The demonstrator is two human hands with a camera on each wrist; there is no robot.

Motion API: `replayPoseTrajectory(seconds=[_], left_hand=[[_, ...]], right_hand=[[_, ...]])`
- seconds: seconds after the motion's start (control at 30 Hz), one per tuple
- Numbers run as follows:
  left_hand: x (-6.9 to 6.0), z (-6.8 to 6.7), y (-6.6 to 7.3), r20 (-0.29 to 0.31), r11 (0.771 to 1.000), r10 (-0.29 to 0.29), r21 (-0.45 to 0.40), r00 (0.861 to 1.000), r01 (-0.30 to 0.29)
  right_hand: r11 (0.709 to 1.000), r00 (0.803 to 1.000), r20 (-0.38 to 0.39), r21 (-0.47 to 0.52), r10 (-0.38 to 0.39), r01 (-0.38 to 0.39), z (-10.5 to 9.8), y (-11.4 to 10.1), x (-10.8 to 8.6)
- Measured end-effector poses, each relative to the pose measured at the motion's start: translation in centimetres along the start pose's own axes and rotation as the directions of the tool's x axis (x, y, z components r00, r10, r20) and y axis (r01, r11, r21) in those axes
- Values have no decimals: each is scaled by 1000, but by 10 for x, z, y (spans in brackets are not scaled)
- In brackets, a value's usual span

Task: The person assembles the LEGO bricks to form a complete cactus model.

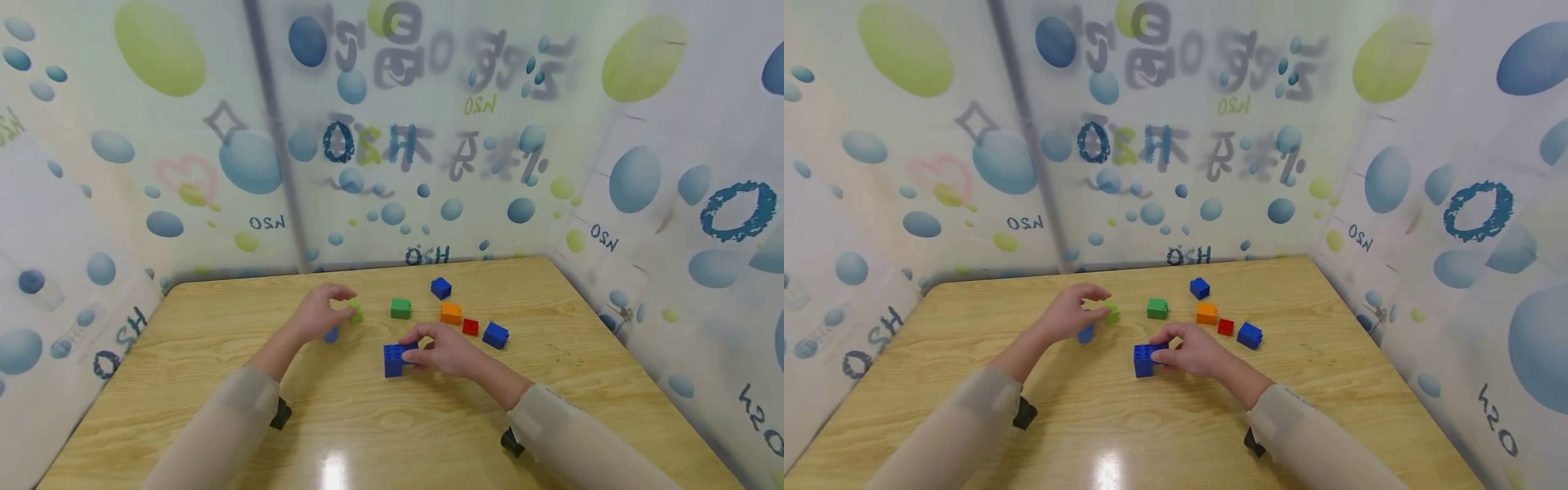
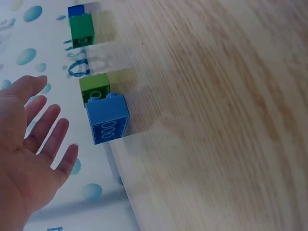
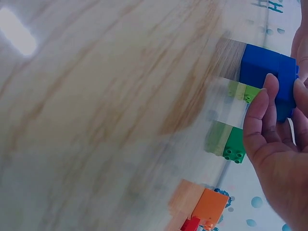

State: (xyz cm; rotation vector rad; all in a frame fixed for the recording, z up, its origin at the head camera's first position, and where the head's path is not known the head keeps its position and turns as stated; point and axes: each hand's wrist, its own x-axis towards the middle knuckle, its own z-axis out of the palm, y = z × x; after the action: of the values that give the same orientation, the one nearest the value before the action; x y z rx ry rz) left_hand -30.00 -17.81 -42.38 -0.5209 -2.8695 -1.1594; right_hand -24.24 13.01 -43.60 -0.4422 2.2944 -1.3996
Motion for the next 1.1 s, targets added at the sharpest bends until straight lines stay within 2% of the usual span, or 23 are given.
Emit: replayPoseTrajectory(seconds=[0.17,0.37,0.53,0.63,0.77,0.9,1.1], left_hand=[[10,2,-7,8,994,-20,110,1000,19],[17,8,-9,64,967,-45,253,997,28],[20,14,-8,86,949,-90,310,992,59],[20,15,-6,79,948,-95,310,992,66],[19,16,-5,70,961,-78,270,994,57],[17,16,-2,46,977,-44,211,998,33],[8,17,9,7,995,-9,98,1000,8]], right_hand=[[1000,1000,1,3,3,-3,-1,2,1],[1000,1000,3,5,5,-5,-1,4,1],[1000,1000,8,3,10,-10,0,1,0],[1000,1000,5,-1,14,-14,-1,-1,0],[1000,1000,-1,-6,20,-20,-1,-1,-1],[1000,1000,0,-6,24,-24,-1,-1,0],[1000,1000,9,-15,14,-14,-1,1,2]])
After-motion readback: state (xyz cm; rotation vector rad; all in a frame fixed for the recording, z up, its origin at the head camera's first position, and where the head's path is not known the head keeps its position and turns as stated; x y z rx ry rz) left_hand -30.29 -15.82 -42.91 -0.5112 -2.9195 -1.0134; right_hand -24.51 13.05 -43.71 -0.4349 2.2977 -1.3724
